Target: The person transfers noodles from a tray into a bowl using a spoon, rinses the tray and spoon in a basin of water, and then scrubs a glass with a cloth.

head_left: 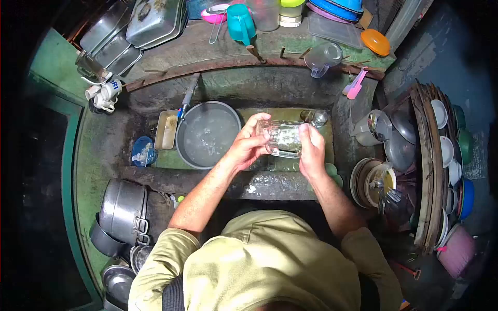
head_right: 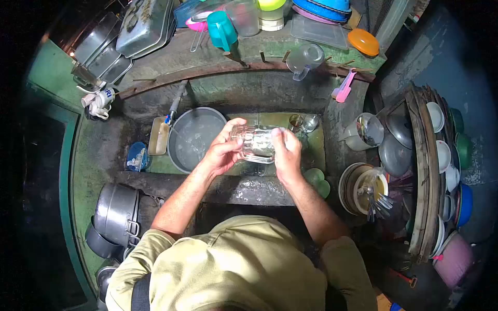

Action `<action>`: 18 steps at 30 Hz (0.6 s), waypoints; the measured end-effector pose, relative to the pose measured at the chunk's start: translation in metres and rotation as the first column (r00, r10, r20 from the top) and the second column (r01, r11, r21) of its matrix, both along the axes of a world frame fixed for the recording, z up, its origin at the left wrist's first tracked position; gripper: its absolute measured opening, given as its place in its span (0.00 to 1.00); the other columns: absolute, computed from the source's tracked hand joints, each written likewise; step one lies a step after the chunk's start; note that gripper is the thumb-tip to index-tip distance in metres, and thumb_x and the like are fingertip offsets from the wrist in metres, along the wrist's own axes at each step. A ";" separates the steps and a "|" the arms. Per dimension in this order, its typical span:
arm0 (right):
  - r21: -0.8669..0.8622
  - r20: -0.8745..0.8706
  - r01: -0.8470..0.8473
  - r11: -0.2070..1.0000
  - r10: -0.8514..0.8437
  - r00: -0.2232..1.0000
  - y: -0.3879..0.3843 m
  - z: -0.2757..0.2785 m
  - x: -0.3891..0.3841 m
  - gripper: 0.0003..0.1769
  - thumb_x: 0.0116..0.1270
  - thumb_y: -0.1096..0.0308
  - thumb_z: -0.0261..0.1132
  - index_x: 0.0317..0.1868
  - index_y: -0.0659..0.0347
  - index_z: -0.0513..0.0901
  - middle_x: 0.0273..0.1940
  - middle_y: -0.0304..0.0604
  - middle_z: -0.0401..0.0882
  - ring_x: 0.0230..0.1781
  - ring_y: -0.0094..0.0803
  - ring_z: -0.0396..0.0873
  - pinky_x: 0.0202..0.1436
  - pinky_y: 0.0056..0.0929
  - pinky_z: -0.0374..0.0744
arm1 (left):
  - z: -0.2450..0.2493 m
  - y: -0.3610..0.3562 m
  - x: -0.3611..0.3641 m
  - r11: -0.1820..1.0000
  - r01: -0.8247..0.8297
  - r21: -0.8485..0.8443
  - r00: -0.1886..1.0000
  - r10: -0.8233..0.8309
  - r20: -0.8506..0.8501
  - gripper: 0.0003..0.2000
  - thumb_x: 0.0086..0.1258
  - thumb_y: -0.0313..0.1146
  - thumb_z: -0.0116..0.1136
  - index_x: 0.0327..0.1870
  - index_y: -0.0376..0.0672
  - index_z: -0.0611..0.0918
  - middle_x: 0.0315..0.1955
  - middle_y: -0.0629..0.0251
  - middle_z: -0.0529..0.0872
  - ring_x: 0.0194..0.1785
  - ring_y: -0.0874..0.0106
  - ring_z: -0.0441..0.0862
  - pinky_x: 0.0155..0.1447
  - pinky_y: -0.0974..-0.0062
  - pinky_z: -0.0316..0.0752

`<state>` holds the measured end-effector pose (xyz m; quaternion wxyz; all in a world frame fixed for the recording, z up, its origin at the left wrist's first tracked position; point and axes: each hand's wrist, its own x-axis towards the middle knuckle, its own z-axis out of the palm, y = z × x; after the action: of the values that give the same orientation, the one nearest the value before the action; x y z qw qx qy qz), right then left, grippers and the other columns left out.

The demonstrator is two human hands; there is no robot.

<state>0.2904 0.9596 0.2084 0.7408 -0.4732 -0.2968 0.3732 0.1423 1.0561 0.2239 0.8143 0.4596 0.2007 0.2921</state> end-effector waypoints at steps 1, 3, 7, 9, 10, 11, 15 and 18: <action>0.034 0.012 0.088 0.996 -0.089 0.996 0.003 -0.010 -0.002 0.09 0.67 0.68 0.61 0.40 0.67 0.79 0.39 0.46 0.81 0.39 0.28 0.79 0.43 0.24 0.76 | -0.002 0.004 -0.001 1.000 -0.001 0.001 1.000 0.001 0.000 0.23 0.75 0.51 0.46 0.62 0.46 0.67 0.47 0.58 0.78 0.43 0.67 0.83 0.41 0.69 0.86; 0.041 0.705 -0.122 0.992 0.058 0.707 -0.011 -0.008 0.019 0.15 0.64 0.63 0.65 0.47 0.64 0.80 0.45 0.49 0.81 0.47 0.37 0.79 0.55 0.35 0.74 | 0.002 0.015 -0.011 0.953 0.077 -0.292 0.980 -0.127 -0.156 0.26 0.75 0.54 0.43 0.61 0.40 0.68 0.46 0.55 0.81 0.35 0.65 0.85 0.37 0.71 0.86; -0.086 0.994 -0.314 0.946 0.104 0.040 -0.003 0.026 0.019 0.20 0.61 0.66 0.66 0.54 0.55 0.80 0.48 0.43 0.80 0.50 0.39 0.77 0.63 0.47 0.66 | -0.014 0.026 -0.020 0.921 0.267 -0.282 0.886 -0.350 -0.304 0.32 0.74 0.61 0.35 0.61 0.40 0.68 0.48 0.56 0.82 0.38 0.66 0.86 0.36 0.71 0.85; -0.140 0.803 -0.316 0.939 0.294 0.518 0.006 0.009 0.016 0.18 0.62 0.67 0.66 0.53 0.57 0.81 0.44 0.42 0.80 0.46 0.34 0.77 0.57 0.39 0.70 | 0.002 0.016 -0.015 0.982 0.133 -0.131 0.991 -0.131 0.023 0.27 0.73 0.58 0.43 0.65 0.49 0.65 0.59 0.61 0.73 0.59 0.65 0.76 0.54 0.61 0.79; -0.179 0.371 -0.346 0.921 0.389 0.843 0.013 0.000 0.014 0.16 0.63 0.69 0.66 0.52 0.60 0.81 0.41 0.41 0.80 0.42 0.28 0.77 0.50 0.31 0.74 | 0.001 0.015 -0.013 0.995 0.087 0.046 0.996 -0.086 -0.012 0.26 0.73 0.54 0.48 0.65 0.49 0.65 0.60 0.61 0.71 0.61 0.64 0.74 0.58 0.59 0.75; -0.059 0.271 -0.135 0.989 0.146 0.951 0.019 -0.004 0.005 0.09 0.66 0.76 0.62 0.46 0.70 0.81 0.39 0.36 0.76 0.43 0.22 0.73 0.46 0.18 0.72 | -0.002 0.014 -0.012 0.975 0.041 0.220 0.999 -0.033 -0.041 0.26 0.72 0.50 0.52 0.66 0.49 0.64 0.62 0.61 0.69 0.64 0.64 0.71 0.63 0.58 0.72; 0.041 0.607 -0.098 0.994 0.053 0.793 0.018 0.008 0.008 0.14 0.62 0.68 0.66 0.49 0.59 0.83 0.45 0.40 0.81 0.50 0.33 0.77 0.62 0.40 0.66 | 0.004 0.029 -0.020 0.998 0.023 -0.065 0.994 -0.029 -0.102 0.26 0.73 0.49 0.53 0.63 0.41 0.67 0.54 0.58 0.77 0.52 0.68 0.81 0.46 0.69 0.84; -0.150 0.983 -0.323 0.934 0.178 0.056 0.019 0.025 0.012 0.20 0.59 0.58 0.69 0.53 0.50 0.82 0.51 0.39 0.81 0.59 0.39 0.74 0.70 0.56 0.52 | -0.001 0.040 -0.031 0.970 0.123 -0.211 0.926 -0.189 -0.328 0.31 0.73 0.60 0.42 0.64 0.41 0.66 0.51 0.58 0.78 0.42 0.70 0.83 0.39 0.73 0.84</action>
<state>0.3020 0.9785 0.2338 0.3009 -0.4993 -0.8097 0.0674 0.1113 1.0962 0.2230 0.8266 0.4398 0.3297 0.1209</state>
